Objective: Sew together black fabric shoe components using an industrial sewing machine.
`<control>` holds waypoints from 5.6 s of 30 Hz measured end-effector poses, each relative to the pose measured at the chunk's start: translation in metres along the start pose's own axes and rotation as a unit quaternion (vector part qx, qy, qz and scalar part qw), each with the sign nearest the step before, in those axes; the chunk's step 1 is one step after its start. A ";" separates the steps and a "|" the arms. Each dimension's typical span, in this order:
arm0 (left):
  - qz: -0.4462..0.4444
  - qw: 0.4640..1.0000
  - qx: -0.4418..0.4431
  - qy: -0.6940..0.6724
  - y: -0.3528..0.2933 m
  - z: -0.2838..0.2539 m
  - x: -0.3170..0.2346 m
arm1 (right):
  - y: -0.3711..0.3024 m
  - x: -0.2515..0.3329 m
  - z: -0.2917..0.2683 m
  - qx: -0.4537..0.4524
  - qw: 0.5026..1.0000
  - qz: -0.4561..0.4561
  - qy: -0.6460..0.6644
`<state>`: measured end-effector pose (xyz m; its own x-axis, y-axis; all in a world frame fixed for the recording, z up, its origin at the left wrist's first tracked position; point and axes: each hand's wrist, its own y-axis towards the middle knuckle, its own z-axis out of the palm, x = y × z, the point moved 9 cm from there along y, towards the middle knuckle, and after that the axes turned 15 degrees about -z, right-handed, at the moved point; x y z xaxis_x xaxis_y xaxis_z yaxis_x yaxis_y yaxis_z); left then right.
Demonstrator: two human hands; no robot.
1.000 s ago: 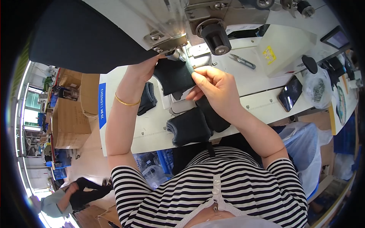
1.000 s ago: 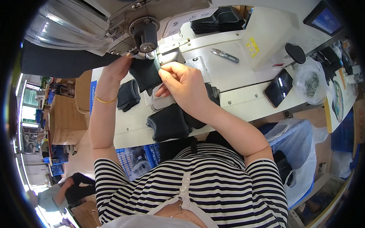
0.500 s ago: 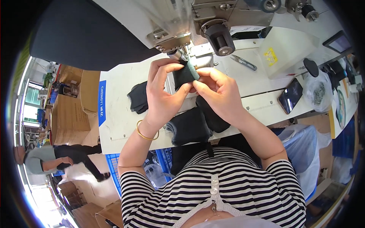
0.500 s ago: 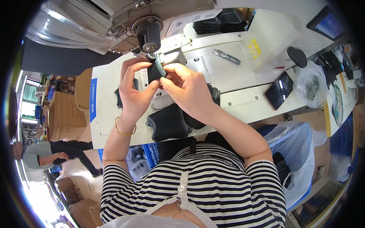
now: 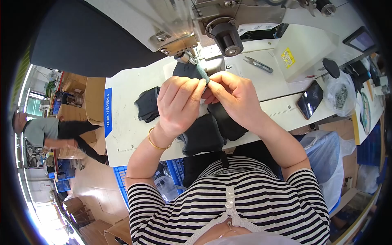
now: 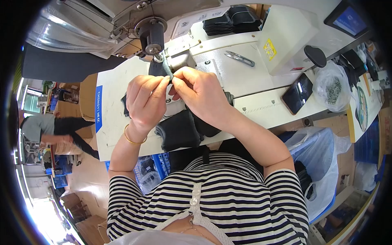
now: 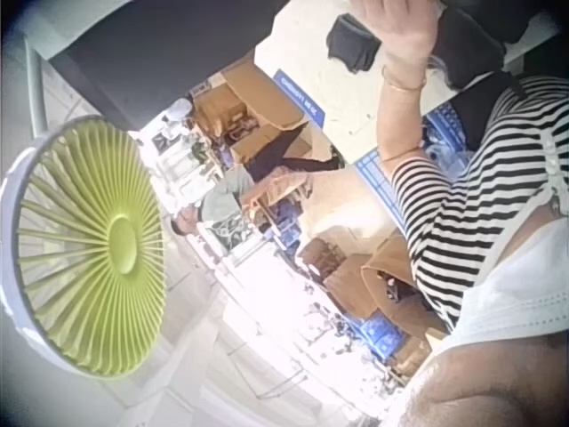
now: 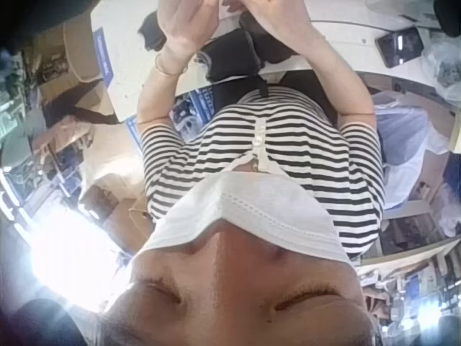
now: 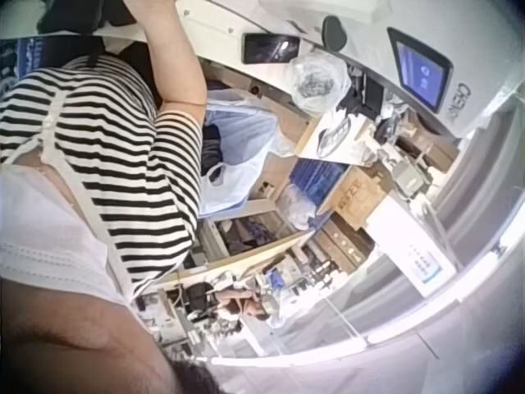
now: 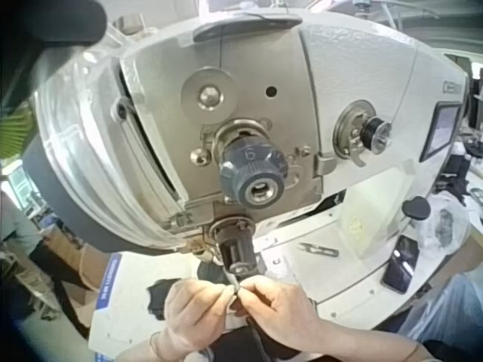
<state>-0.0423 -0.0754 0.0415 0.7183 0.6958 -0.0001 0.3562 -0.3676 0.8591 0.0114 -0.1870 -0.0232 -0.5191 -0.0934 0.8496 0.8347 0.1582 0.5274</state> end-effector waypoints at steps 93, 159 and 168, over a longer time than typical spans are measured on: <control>-0.304 0.923 0.220 0.084 -0.150 -0.031 0.158 | -0.075 -0.029 -0.026 0.040 0.856 -0.153 -0.493; -0.497 0.771 0.139 -0.374 -0.063 0.004 0.033 | -0.055 0.020 -0.001 -0.029 0.997 -0.039 -0.058; -0.480 0.780 0.173 -0.363 -0.052 0.012 0.027 | -0.053 0.029 0.000 -0.037 0.989 -0.094 -0.107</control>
<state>-0.0343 -0.0445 -0.0096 0.1253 0.2667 -0.9556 0.9877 -0.1246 0.0948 -0.0483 -0.1985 -0.0266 -0.6873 0.0973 0.7198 0.7263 0.0855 0.6820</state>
